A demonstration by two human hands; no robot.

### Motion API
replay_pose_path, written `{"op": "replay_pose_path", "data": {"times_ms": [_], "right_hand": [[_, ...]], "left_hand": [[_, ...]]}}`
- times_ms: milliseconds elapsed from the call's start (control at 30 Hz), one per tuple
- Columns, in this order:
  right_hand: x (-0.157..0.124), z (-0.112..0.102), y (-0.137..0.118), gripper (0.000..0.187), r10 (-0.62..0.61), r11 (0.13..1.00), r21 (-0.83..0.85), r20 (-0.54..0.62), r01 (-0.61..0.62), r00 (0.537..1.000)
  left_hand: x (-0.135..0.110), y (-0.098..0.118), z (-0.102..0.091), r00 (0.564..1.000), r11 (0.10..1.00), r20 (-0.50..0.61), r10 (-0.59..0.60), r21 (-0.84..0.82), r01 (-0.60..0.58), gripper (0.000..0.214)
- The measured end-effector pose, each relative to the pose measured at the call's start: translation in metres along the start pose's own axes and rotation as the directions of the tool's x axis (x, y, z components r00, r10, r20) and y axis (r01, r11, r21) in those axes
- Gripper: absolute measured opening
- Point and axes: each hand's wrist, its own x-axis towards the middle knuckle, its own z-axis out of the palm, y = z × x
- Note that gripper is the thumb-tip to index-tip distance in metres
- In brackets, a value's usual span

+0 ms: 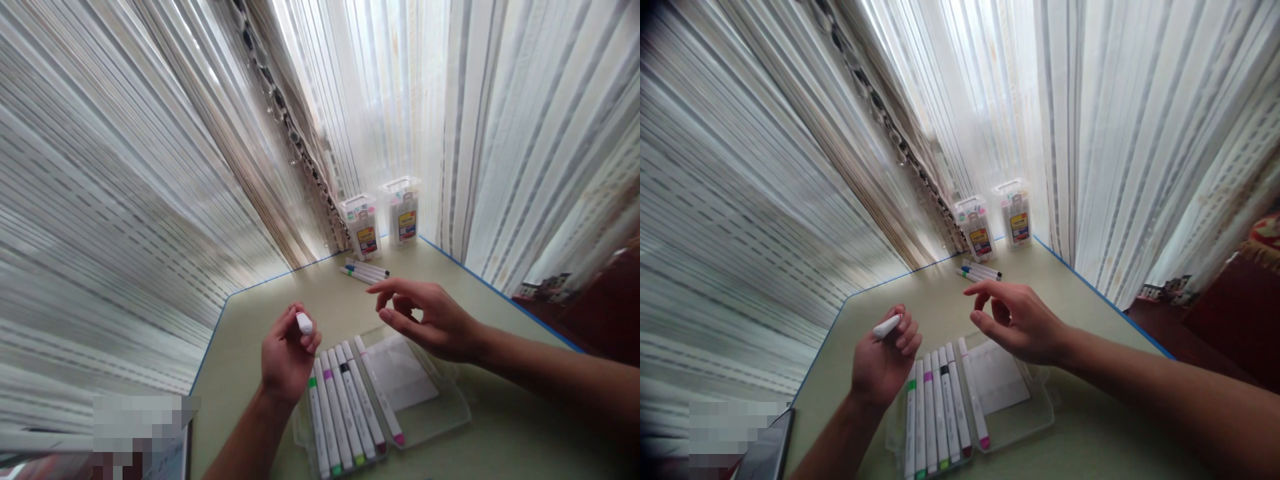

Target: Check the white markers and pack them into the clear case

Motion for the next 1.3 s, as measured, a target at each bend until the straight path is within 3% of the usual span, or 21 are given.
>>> {"op": "replay_pose_path", "data": {"times_ms": [267,433,667,900,1033,1300], "right_hand": [[0.000,0.001,0.002,0.027,-0.016,1.000,-0.021,0.000,0.016,1.000],[0.000,-0.005,-0.003,0.031,0.016,1.000,-0.002,0.019,-0.016,1.000],[-0.002,0.001,-0.019,0.031,0.107,0.993,0.009,0.281,-0.114,0.954],[-0.008,0.009,-0.035,0.024,0.237,0.955,-0.240,0.260,-0.175,0.936],[-0.018,0.008,-0.054,0.028,0.321,0.912,-0.323,0.184,-0.252,0.929],[-0.053,0.013,-0.059,0.037,0.334,0.855,-0.457,0.125,-0.244,0.934]], "left_hand": [[0.001,-0.001,-0.002,1.000,1.000,0.018,-0.006,0.030,0.006,0.004],[0.006,-0.006,-0.006,0.997,0.974,0.039,0.068,0.212,-0.075,0.021],[0.010,-0.018,-0.008,0.971,0.795,0.219,0.094,0.571,-0.206,0.028],[0.010,-0.018,0.011,0.951,0.660,0.305,0.047,0.706,-0.259,0.028],[0.010,-0.021,0.014,0.920,0.510,0.386,0.063,0.780,-0.362,0.029],[0.000,-0.021,0.011,0.812,0.052,0.580,0.061,0.811,-0.583,0.023]]}}
